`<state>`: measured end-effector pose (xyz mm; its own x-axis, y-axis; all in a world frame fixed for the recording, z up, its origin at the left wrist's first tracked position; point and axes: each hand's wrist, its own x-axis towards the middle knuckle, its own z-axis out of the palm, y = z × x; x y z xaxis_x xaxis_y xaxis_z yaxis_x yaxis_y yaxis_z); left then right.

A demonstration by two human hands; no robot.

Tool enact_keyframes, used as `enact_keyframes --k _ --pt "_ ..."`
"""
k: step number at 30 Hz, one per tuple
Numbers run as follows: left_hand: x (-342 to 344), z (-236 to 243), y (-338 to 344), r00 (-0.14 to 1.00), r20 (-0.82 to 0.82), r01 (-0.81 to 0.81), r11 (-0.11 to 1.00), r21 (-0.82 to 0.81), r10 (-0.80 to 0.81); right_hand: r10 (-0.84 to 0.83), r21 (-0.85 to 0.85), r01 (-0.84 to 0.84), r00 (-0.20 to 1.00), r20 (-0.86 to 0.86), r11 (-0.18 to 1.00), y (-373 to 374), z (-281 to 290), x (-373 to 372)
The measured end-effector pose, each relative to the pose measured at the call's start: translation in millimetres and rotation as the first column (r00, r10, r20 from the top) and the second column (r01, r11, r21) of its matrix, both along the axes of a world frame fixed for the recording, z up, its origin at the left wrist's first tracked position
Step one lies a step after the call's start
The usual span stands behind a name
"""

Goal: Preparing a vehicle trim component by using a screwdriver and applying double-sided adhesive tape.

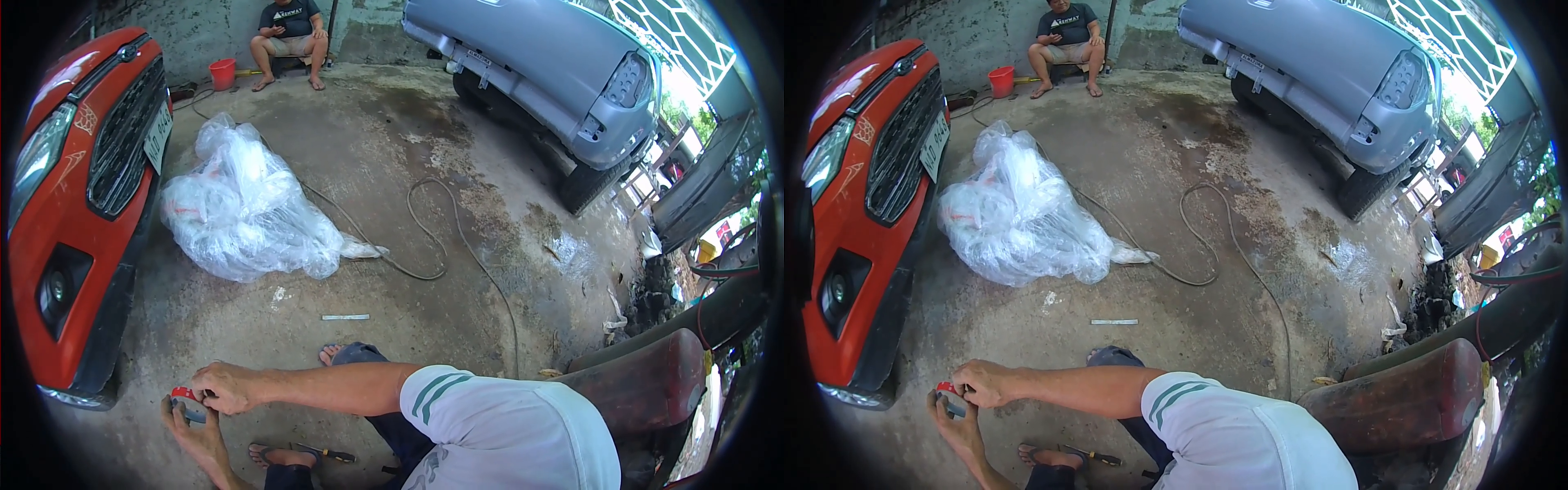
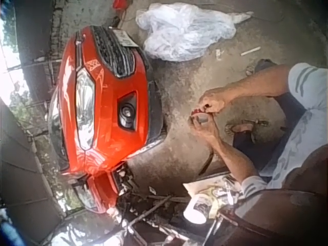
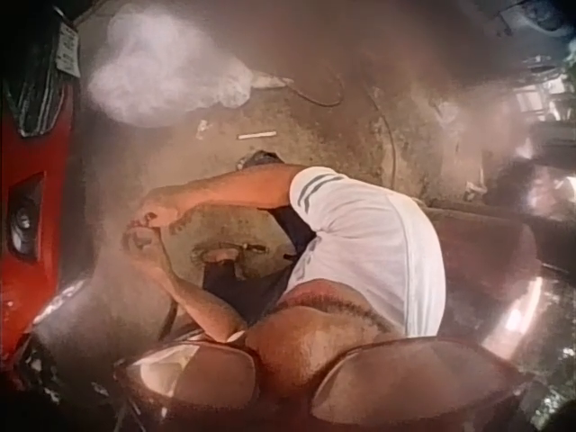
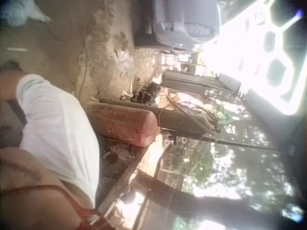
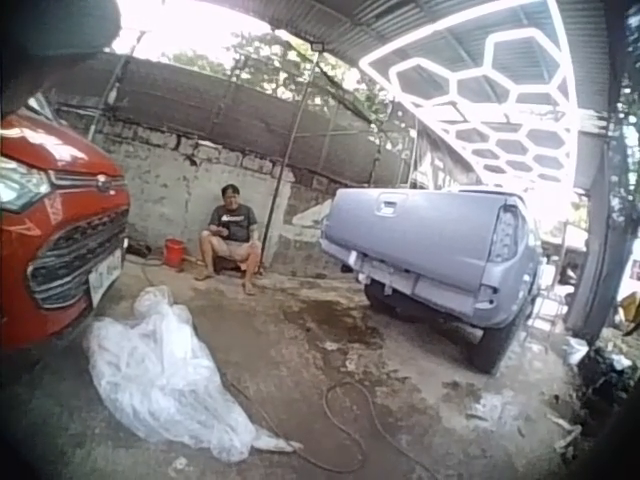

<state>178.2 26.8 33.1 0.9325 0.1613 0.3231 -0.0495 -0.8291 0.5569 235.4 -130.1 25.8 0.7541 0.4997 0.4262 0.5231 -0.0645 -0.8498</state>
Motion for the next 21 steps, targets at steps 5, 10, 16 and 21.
enact_keyframes --k 5,10,16,21 --pt "1 -1 -6 0.999 -0.002 0.045 0.999 0.012 -0.045 0.014 -0.032 -0.013 0.999 0.03 0.999 -3 -10 6" --pt "1 2 -5 0.998 -0.048 0.053 0.998 0.019 -0.052 0.008 -0.11 0.005 0.992 0.124 0.994 -1 -8 9" --pt "-1 -1 -15 0.995 -0.082 0.051 0.997 -0.05 -0.055 -0.019 -0.158 0.066 0.959 0.281 0.985 -5 -10 4" --pt "-7 6 -9 0.989 -0.15 -0.005 0.999 -0.054 -0.004 0.012 -0.128 0.028 0.954 0.3 0.991 -1 -1 0"
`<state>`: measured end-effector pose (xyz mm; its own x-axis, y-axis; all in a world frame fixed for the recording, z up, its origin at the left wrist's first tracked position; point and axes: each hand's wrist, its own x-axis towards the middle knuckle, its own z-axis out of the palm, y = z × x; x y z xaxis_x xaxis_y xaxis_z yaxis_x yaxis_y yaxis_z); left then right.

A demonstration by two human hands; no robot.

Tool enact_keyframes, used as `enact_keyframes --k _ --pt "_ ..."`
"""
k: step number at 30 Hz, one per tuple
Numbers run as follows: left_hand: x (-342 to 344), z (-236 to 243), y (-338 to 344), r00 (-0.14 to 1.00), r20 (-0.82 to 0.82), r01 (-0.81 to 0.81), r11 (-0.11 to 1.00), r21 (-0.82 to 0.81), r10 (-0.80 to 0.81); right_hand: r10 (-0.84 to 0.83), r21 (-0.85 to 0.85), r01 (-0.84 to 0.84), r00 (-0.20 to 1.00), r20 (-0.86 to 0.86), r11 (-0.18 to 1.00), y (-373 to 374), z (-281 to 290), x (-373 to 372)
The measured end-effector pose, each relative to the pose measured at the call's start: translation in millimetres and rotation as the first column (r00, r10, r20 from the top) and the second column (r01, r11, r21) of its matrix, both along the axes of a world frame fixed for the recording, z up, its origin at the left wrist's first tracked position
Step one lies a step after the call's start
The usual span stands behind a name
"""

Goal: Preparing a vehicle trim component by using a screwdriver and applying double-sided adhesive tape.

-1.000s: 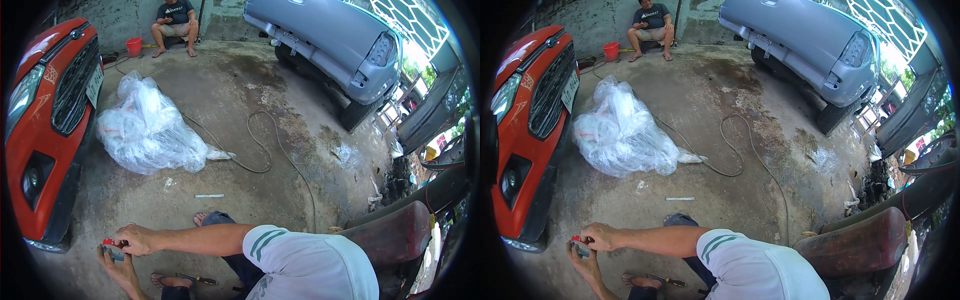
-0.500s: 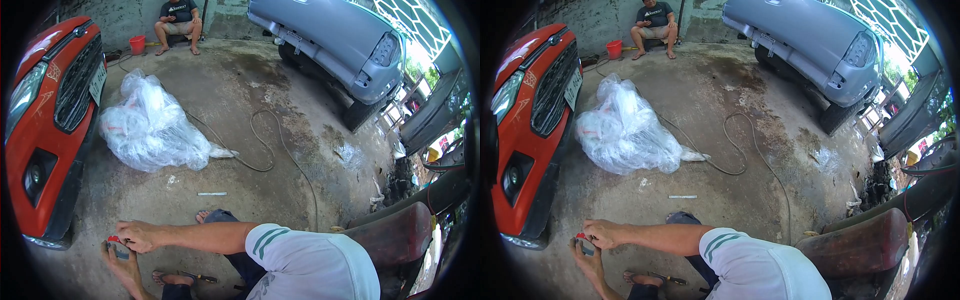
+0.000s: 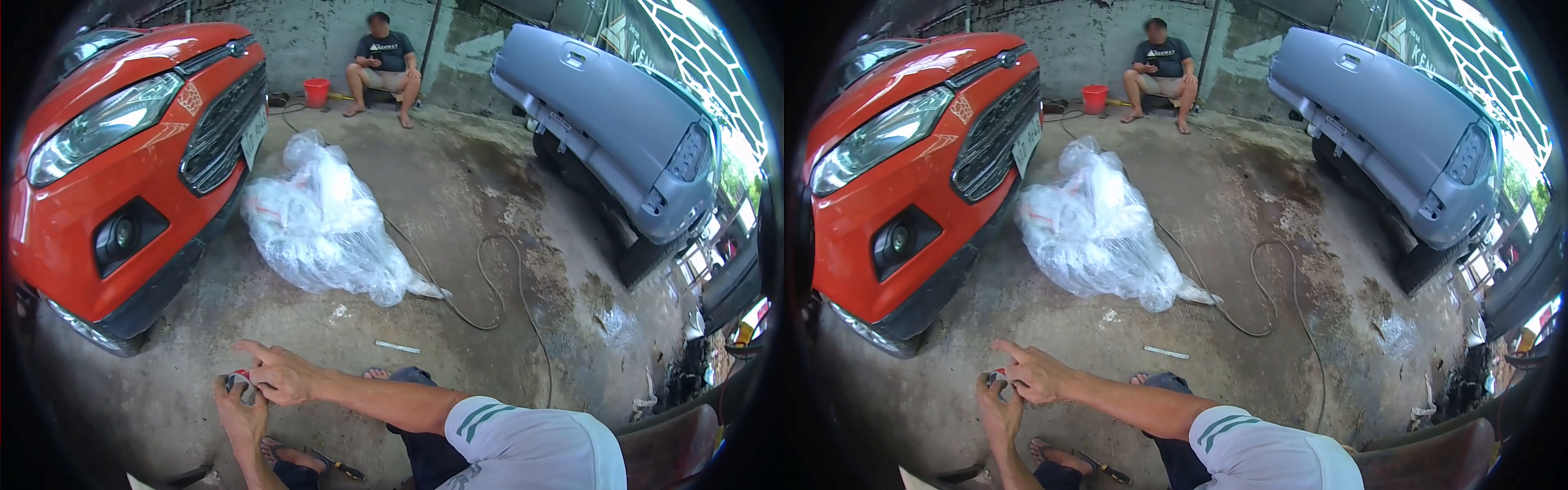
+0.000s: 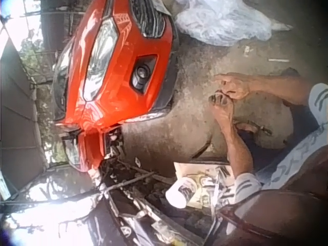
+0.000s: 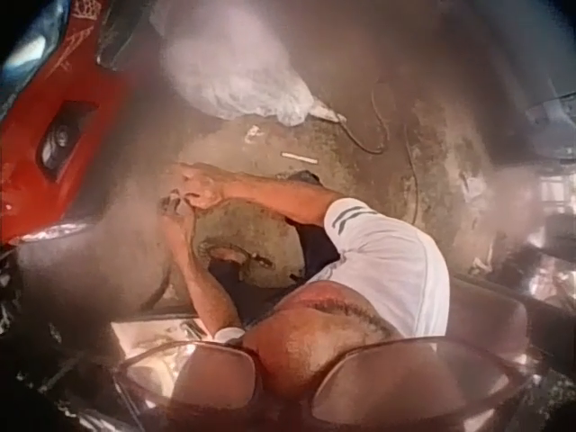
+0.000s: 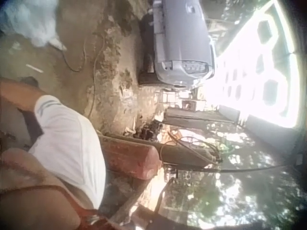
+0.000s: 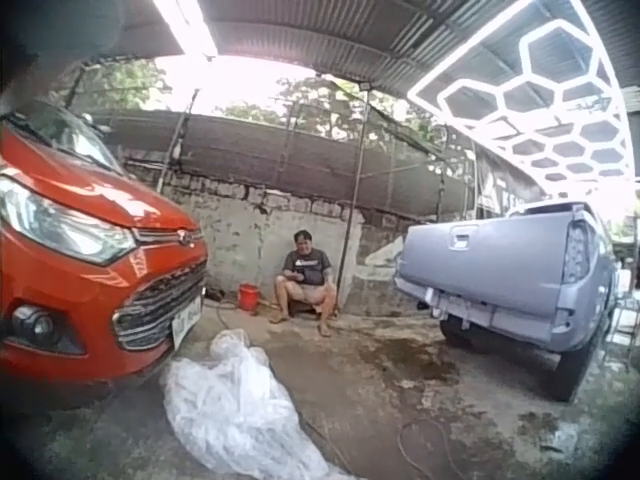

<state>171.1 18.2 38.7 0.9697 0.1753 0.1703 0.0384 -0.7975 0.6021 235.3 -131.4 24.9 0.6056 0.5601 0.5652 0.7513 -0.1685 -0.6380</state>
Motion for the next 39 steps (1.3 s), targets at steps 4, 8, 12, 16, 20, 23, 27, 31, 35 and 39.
enact_keyframes --k 4,8,12,16,20,23,27,31,35,39 --pt "1 1 -1 0.999 -0.026 -0.032 0.999 -0.006 0.032 -0.047 0.097 0.039 0.995 0.086 0.994 0 -1 1" --pt "3 5 -2 0.997 -0.038 -0.064 0.997 -0.047 0.063 -0.041 0.124 0.033 0.997 0.059 0.992 0 0 2" --pt "7 0 1 0.997 -0.024 -0.076 0.993 -0.085 0.074 -0.084 0.145 0.066 0.988 0.128 0.987 -1 5 5" --pt "9 -3 8 0.994 0.053 -0.077 0.964 -0.254 0.093 -0.16 0.219 0.197 0.971 -0.177 0.956 -1 16 -6" --pt "14 -15 10 0.988 0.095 -0.023 0.738 -0.675 0.119 -0.021 0.186 0.151 0.829 -0.559 0.971 8 -8 -3" --pt "13 -7 7 0.991 0.13 0.078 0.613 -0.786 0.041 0.084 0.258 0.058 0.858 -0.506 0.964 16 -11 -6" --pt "13 -8 6 0.991 0.119 0.067 0.517 -0.853 0.068 0.166 0.316 0.007 0.839 -0.518 0.949 22 2 -10" --pt "12 -1 5 0.993 0.121 0.098 0.55 -0.829 0.005 0.155 0.272 0.009 0.803 -0.576 0.962 21 6 -11" --pt "11 -5 8 0.969 0.173 0.035 0.597 -0.801 0.175 0.138 0.265 0.042 0.769 -0.624 0.963 18 -3 -8" --pt "-8 -2 29 0.968 0.154 -0.019 0.666 -0.746 0.199 0.14 0.303 0.062 0.788 -0.6 0.951 31 -15 -11"
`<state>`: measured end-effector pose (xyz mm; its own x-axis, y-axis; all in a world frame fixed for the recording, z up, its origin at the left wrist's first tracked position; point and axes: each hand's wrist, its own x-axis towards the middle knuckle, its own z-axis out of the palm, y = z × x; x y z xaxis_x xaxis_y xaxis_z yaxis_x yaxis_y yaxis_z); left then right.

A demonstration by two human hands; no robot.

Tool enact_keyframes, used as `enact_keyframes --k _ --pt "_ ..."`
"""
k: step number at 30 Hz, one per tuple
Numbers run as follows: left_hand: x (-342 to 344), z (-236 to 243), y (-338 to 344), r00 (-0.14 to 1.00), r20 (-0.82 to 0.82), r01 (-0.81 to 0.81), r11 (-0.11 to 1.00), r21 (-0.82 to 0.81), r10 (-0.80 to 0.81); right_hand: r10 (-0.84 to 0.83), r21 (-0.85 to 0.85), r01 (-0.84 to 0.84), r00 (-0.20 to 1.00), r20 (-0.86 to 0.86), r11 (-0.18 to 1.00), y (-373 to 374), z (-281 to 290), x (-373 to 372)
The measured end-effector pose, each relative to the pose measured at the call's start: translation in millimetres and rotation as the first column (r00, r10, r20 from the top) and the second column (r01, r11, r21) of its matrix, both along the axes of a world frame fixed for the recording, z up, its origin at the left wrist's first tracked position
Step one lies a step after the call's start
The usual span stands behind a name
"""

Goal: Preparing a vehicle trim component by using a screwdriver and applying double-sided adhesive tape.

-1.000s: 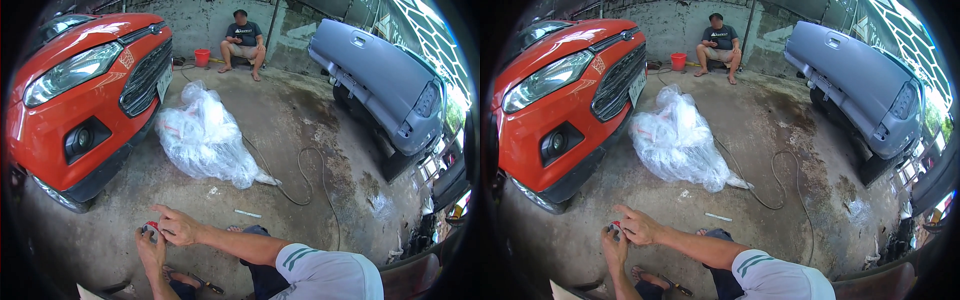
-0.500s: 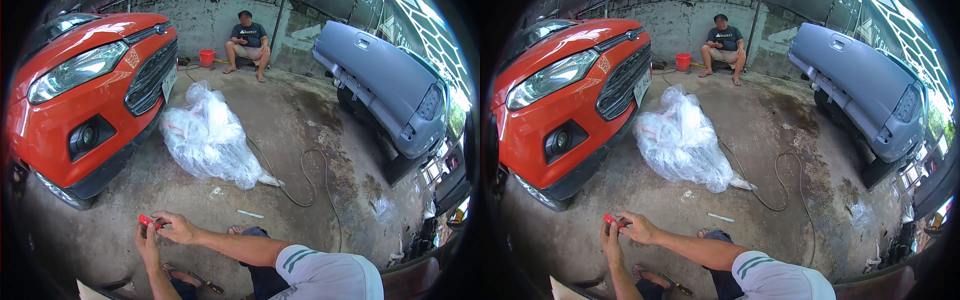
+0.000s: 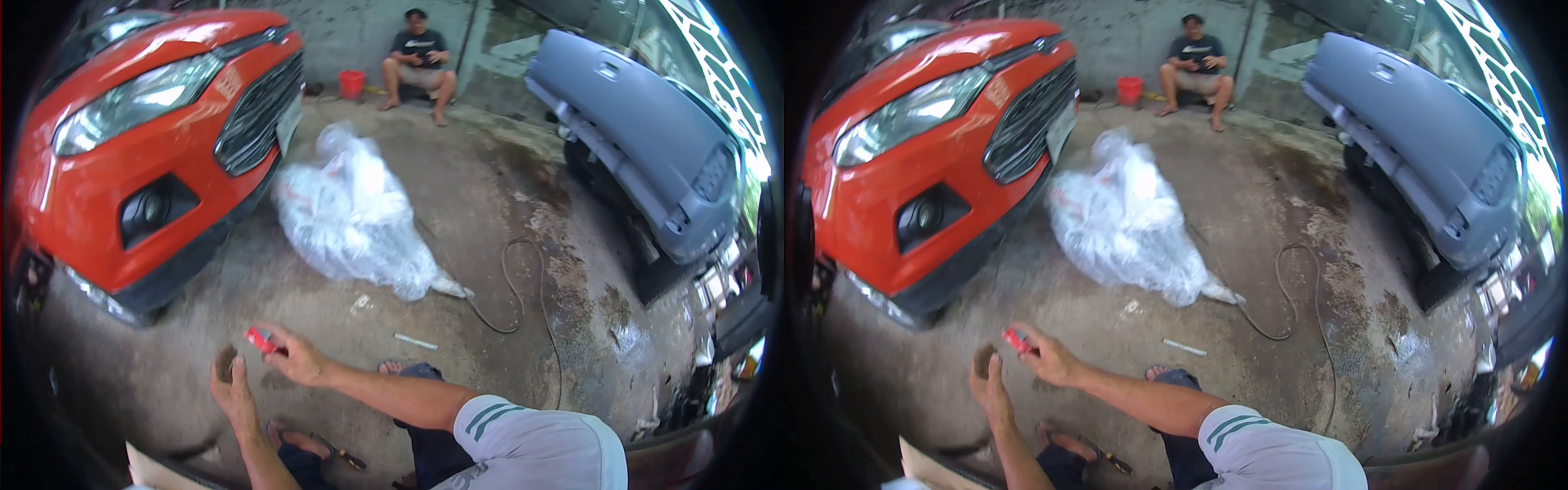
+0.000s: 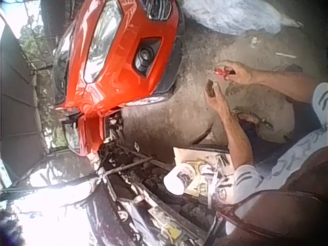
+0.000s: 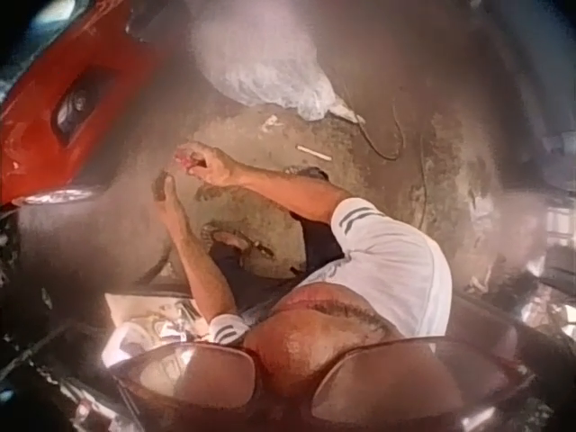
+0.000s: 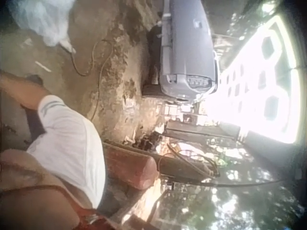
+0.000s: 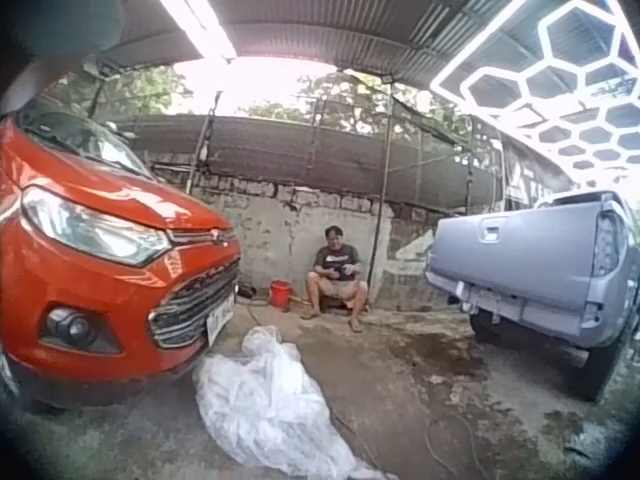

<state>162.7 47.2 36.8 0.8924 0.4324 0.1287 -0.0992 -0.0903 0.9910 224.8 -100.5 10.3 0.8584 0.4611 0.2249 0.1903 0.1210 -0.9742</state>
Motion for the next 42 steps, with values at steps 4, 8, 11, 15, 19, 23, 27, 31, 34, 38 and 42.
enact_keyframes --k 4,8,11,15,19,23,27,31,34,38,42 --pt "18 13 -13 1.0 0.019 -0.015 0.997 0.07 0.013 -0.044 0.173 0.047 0.999 -0.019 0.984 -14 1 14" --pt "22 18 -15 0.998 0.056 0.007 1.0 -0.008 -0.007 0.057 0.145 -0.043 0.994 -0.093 0.988 -20 20 16" --pt "17 8 -14 0.996 0.092 0.029 0.996 -0.082 -0.021 0.097 0.21 -0.067 0.986 -0.135 0.975 -16 19 11" --pt "13 13 -16 0.997 0.077 0.008 0.993 -0.119 0.001 0.099 0.105 -0.088 0.989 -0.107 0.991 -17 13 7" --pt "16 10 -15 1.0 -0.025 0.001 0.988 -0.152 -0.005 0.067 0.061 -0.065 0.997 -0.035 0.996 -15 14 2" --pt "20 10 -15 0.999 -0.026 -0.052 0.955 -0.292 0.046 0.101 0.04 -0.1 0.995 -0.021 0.994 -15 14 0" --pt "21 10 -9 0.999 -0.022 -0.042 0.946 -0.32 0.037 0.101 0.003 -0.101 0.995 0.003 0.995 -14 16 0" --pt "22 11 -9 0.999 -0.033 -0.044 0.949 -0.313 0.036 0.088 -0.024 -0.088 0.996 0.009 0.996 -14 16 0" --pt "23 7 -13 0.998 0.025 -0.05 0.952 -0.302 0.06 0.071 -0.063 -0.07 0.997 0.015 0.996 -18 14 2" --pt "21 6 -17 0.984 0.14 -0.07 0.961 -0.268 0.111 0.062 -0.105 -0.062 0.998 -0.001 0.992 -19 14 3" --pt "5 8 -6 0.974 0.204 -0.067 0.986 -0.152 0.098 0.074 -0.173 -0.079 0.997 -0.035 0.982 -5 13 0"
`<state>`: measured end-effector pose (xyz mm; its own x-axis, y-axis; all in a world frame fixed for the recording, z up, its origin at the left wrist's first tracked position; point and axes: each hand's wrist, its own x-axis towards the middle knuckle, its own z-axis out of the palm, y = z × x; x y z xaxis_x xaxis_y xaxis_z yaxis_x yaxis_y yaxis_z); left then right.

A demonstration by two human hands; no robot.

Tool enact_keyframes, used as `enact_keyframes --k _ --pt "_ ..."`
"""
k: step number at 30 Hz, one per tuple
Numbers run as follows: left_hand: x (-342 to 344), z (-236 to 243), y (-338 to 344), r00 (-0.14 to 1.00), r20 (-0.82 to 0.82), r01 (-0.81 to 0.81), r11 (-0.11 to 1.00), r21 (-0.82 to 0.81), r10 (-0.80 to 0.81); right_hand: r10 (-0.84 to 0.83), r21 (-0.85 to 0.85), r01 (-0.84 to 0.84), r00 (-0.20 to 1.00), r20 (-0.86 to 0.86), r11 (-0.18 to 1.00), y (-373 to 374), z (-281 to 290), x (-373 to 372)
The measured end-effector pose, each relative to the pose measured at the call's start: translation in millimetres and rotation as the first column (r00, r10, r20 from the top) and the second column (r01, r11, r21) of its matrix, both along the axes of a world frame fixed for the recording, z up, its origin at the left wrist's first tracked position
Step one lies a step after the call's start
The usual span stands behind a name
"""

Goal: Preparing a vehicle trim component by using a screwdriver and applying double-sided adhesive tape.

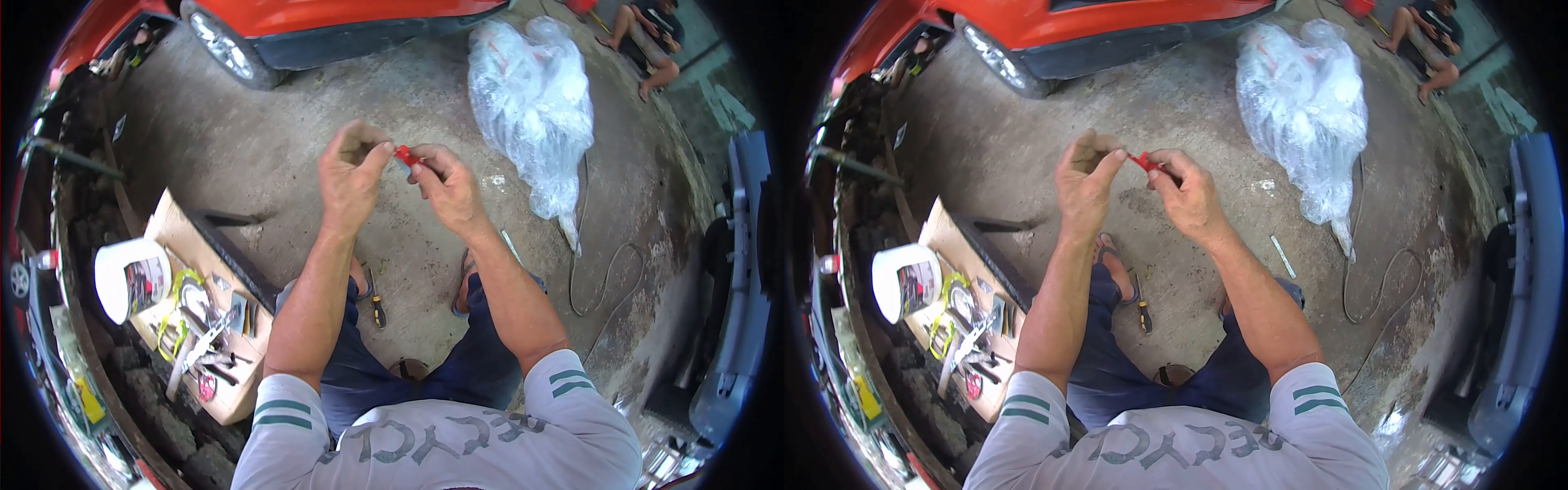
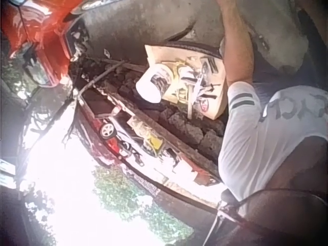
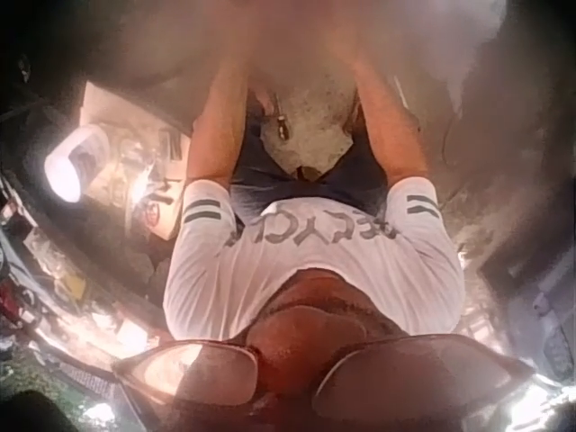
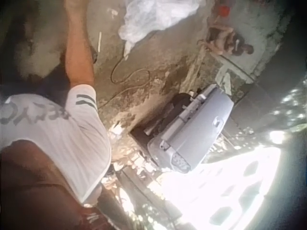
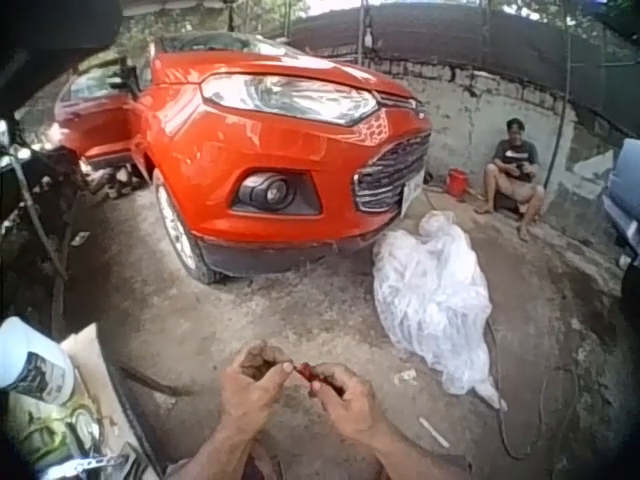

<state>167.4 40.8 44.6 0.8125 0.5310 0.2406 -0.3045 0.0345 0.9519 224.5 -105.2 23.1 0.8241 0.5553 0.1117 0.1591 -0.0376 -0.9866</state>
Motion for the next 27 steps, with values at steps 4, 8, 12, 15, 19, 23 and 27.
enact_keyframes --k 4,8,12,15,19,23,27 --pt "0 8 -6 0.996 0.078 -0.058 0.945 0.322 0.035 -0.088 -0.128 0.096 0.994 0.064 0.987 -7 14 1" --pt "-18 8 -28 0.974 0.17 -0.197 0.929 0.312 0.149 0.113 -0.01 -0.113 0.991 -0.068 0.994 -21 10 11" --pt "-75 5 -19 0.947 0.2 -0.32 0.791 0.521 0.252 0.304 -0.043 -0.308 0.95 -0.072 0.951 -4 12 -12" --pt "-113 7 -23 0.932 0.174 -0.356 0.724 0.591 0.317 0.358 -0.07 -0.357 0.933 0.011 0.932 -2 14 -27" --pt "-184 13 -23 0.928 0.007 -0.295 0.719 0.63 0.374 0.384 -0.104 -0.379 0.923 0.035 0.92 -13 8 -30" --pt "-253 21 15 0.774 -0.037 -0.307 0.426 0.851 0.632 0.369 -0.129 -0.365 0.929 0.015 0.922 -22 14 -33" --pt "-286 30 75 0.618 -0.33 0.093 0.35 0.932 0.714 0.4 0.067 -0.395 0.906 -0.135 0.916 -23 21 -32"
